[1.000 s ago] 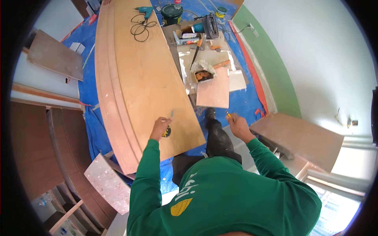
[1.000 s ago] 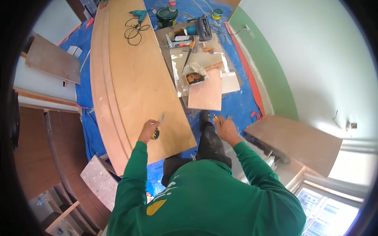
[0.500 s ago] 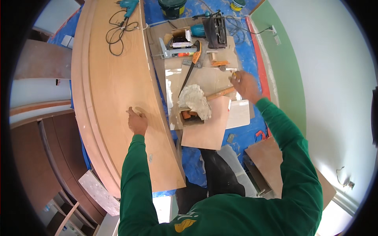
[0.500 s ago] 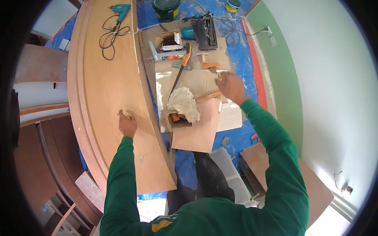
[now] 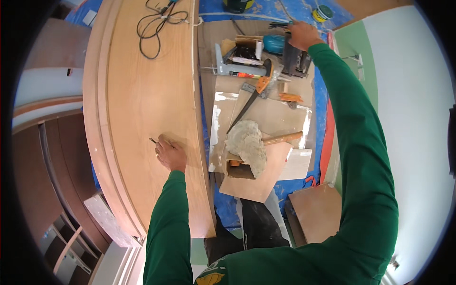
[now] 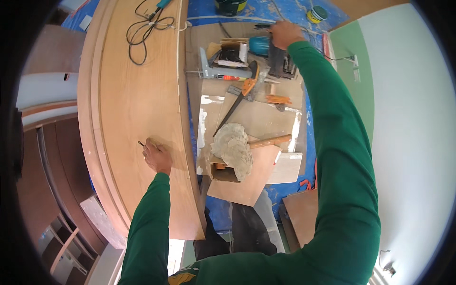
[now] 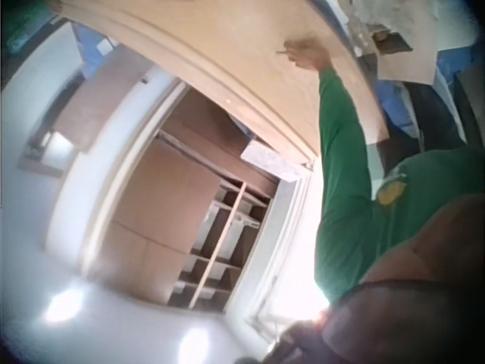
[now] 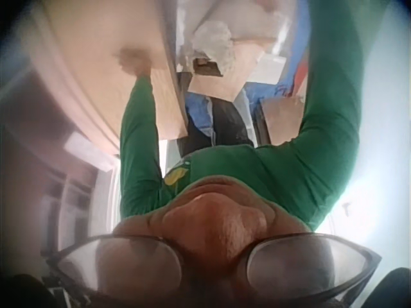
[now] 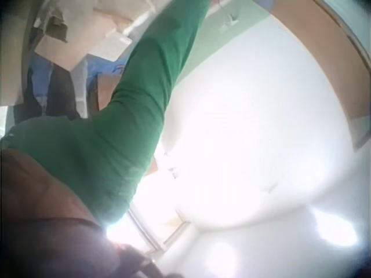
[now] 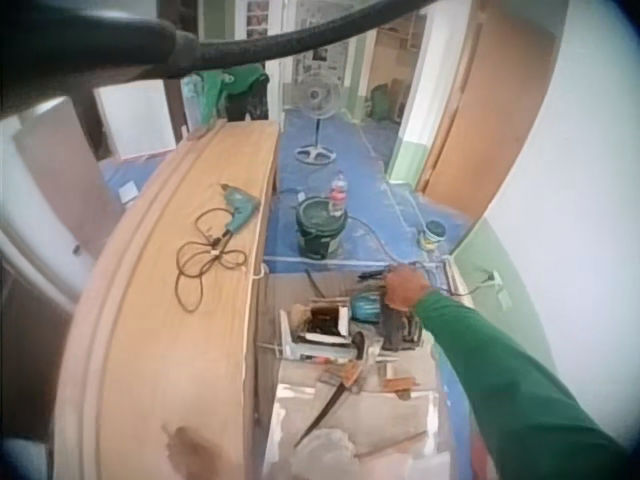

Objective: The person measures a wall and a large wooden panel using a tape measure and pencil. They then use a power drill to fasten a wooden trim piece to the panel. The person continues to measure and mark the panel for further assembly.

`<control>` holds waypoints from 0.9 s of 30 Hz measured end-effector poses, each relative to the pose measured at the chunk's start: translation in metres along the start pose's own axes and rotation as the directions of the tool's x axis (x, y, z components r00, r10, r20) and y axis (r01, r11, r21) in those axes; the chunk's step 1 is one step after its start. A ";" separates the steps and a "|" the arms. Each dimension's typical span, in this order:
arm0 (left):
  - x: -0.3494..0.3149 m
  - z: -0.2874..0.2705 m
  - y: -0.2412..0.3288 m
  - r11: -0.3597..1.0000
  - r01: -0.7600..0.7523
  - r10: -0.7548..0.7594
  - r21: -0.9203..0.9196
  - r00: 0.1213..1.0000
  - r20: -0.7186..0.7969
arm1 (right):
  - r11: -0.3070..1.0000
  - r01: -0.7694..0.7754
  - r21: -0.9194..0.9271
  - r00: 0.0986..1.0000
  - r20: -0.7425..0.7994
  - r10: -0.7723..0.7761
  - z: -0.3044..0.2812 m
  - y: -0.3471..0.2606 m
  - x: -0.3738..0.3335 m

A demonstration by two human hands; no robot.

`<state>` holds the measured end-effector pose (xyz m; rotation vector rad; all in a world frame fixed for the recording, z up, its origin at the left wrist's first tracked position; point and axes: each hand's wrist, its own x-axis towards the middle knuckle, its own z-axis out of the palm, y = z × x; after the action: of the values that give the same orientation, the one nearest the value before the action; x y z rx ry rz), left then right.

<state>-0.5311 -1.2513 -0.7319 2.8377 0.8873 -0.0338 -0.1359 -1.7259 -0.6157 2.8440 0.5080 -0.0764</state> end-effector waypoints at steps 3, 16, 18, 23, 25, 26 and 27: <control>-0.001 -0.002 -0.004 0.999 -0.011 0.011 -0.040 1.000 0.001 | 0.997 -0.056 -0.045 0.953 0.294 0.067 -0.006 -0.003 0.020; -0.001 -0.005 -0.001 0.999 -0.040 0.041 -0.031 0.999 0.016 | 0.978 -0.167 0.125 0.949 0.288 0.125 -0.050 0.051 -0.075; -0.003 -0.004 -0.004 0.998 -0.051 0.051 -0.030 0.999 0.001 | 0.975 -0.192 0.115 0.949 0.274 0.155 -0.082 0.045 -0.092; -0.003 0.001 -0.010 0.999 -0.049 0.048 -0.024 0.998 -0.038 | 0.917 -0.328 0.228 0.941 0.165 0.296 -0.150 0.026 -0.185; 0.000 0.002 -0.010 0.998 -0.058 0.056 -0.035 0.997 -0.049 | 0.890 -0.382 0.251 0.924 0.138 0.357 -0.189 -0.006 -0.224; 0.001 0.001 -0.010 0.996 -0.070 0.068 -0.053 0.997 -0.038 | 0.857 -0.396 0.329 0.918 0.133 0.373 -0.209 -0.020 -0.243; -0.004 -0.001 -0.014 0.995 -0.076 0.075 -0.064 0.997 -0.021 | 0.820 -0.402 0.407 0.915 0.137 0.380 -0.225 -0.035 -0.260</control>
<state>-0.5422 -1.2427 -0.7330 2.8128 0.7693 0.0311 -0.3905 -1.7234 -0.3815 3.3010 -0.1416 -0.2045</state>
